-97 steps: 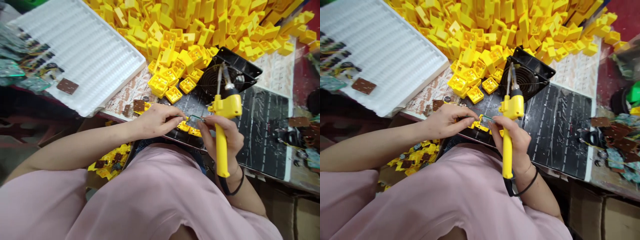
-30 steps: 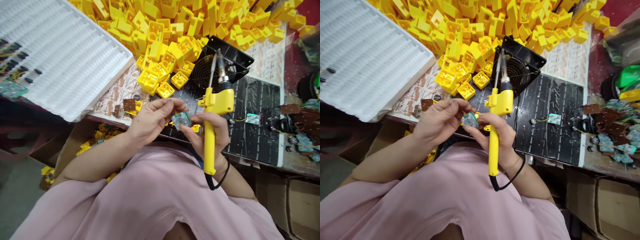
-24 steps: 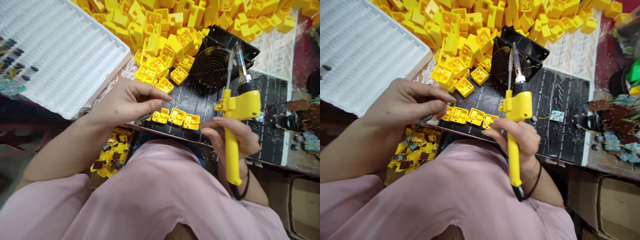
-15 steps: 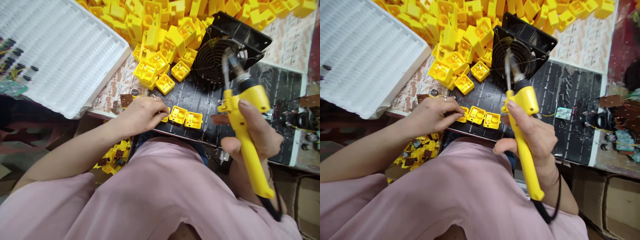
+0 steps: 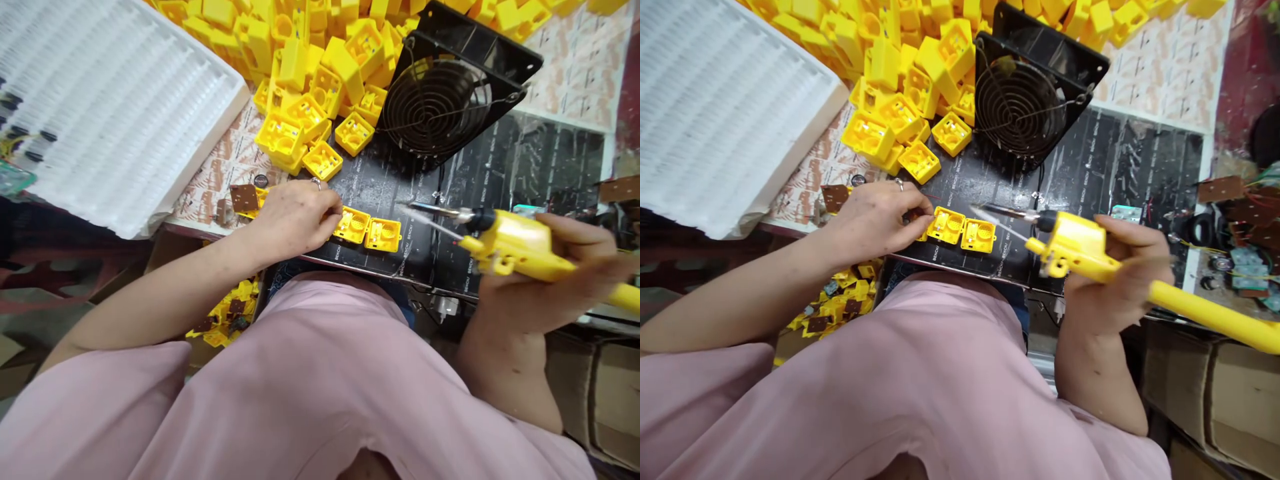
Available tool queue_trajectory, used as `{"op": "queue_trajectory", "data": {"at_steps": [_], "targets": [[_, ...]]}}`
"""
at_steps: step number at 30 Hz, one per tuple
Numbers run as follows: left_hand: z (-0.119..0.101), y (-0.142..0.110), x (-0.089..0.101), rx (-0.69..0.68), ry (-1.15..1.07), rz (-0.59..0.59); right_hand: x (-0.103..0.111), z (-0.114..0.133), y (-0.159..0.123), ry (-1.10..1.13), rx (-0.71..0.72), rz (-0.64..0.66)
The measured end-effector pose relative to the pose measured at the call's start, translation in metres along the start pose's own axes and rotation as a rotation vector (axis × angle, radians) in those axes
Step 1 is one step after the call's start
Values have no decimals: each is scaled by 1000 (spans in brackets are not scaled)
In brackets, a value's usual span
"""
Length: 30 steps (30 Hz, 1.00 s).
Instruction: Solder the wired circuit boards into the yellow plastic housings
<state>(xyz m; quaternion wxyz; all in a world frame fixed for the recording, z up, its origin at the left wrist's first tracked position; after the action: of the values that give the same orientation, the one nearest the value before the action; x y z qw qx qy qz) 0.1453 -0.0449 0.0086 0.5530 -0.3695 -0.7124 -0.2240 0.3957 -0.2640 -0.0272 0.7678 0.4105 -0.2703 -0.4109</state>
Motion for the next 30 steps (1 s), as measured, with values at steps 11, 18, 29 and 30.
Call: {"op": "queue_trajectory", "data": {"at_steps": [11, 18, 29, 30], "targets": [[-9, 18, 6, 49, 105, 105, -5, 45, 1, 38, 182, 436], [-11, 29, 10, 22, 120, 137, -20, 55, 5, -28, 281, 538], [3, 44, 2, -91, 83, 138, -25, 59, 18, -70, 383, 646], [4, 44, 1, -92, 79, 142, -22, 60, 19, -79, 360, 634]]}}
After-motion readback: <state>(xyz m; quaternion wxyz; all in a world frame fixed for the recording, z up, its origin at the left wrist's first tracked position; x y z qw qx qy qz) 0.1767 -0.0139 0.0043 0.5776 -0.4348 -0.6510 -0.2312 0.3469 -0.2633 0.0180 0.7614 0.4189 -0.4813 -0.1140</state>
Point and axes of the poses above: each hand's wrist, its own y-axis towards the middle knuckle, its own x-axis out of the back of the hand, z = x × y, the point moved 1 cm from there along y, towards the middle knuckle, and after that the axes turned 13 degrees about x, right-handed, at the moved point
